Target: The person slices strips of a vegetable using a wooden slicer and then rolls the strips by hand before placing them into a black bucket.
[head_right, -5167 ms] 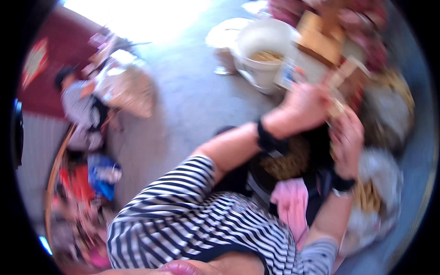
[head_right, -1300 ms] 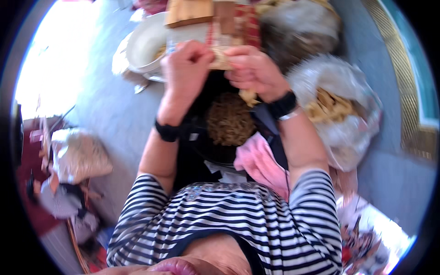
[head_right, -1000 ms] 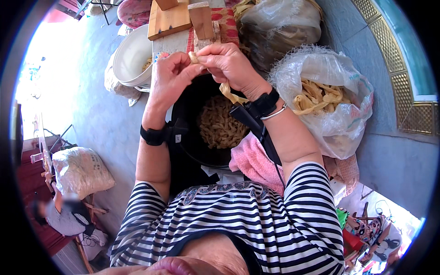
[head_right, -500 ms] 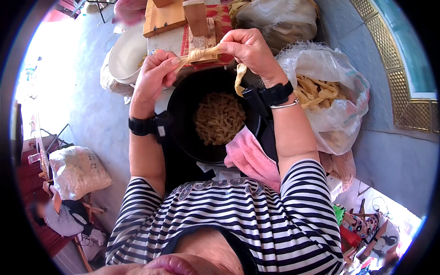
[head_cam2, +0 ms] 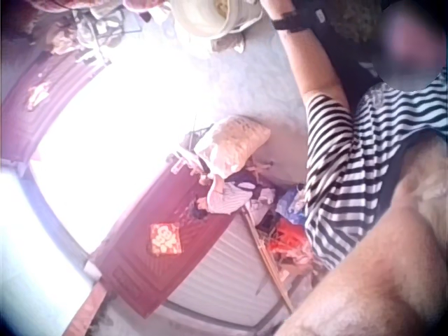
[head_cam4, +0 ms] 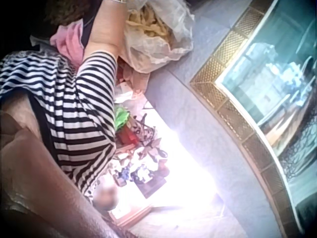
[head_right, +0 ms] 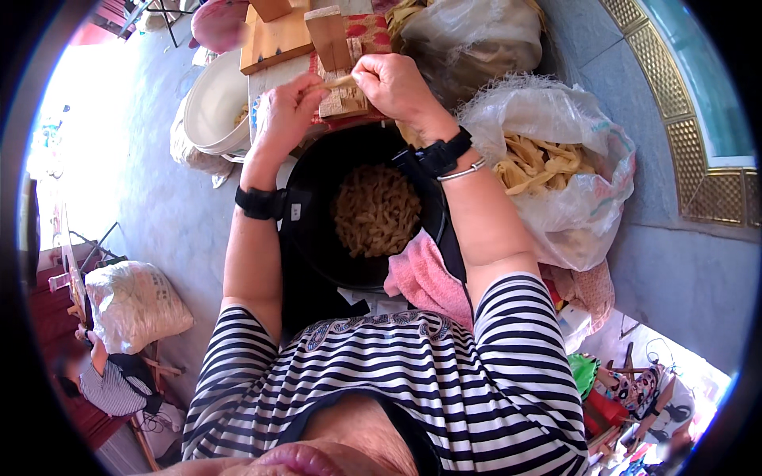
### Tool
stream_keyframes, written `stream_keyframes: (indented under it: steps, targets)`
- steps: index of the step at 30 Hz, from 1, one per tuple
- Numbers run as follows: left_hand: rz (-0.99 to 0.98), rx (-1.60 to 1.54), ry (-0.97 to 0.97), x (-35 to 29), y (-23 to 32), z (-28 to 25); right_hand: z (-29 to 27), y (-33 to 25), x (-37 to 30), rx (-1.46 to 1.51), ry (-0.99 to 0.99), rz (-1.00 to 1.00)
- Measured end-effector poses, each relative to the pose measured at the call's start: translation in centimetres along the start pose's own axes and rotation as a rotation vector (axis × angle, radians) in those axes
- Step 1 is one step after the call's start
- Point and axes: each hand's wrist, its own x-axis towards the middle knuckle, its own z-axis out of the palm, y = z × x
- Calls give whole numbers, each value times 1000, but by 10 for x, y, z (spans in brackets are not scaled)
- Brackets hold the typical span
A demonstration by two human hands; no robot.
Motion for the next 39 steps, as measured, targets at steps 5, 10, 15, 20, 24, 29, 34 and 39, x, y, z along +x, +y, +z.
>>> stream_keyframes:
  steps: [5,10,15,20,24,29,34,39]
  targets:
    - [-76,18,151,18,-14,18,22,9,14,-71,291,-8]
    - [-139,313,15,2,-10,8,25,31,9,-436,111,99]
    - [-160,-138,-27,-35,36,6,8,-10,-12,756,-172,534]
    - [-368,-1129,77,-42,57,18,35,-56,-40,1124,-9,717]
    - [-283,-1541,454,-30,32,34,35,-51,-52,998,-279,690]
    - [-103,-1179,805,-21,22,5,26,-61,-52,1029,-345,677]
    - [460,-398,665,-43,39,-3,38,-60,-53,1082,-53,461]
    - [226,-615,448,-46,54,31,34,-20,-58,203,55,47]
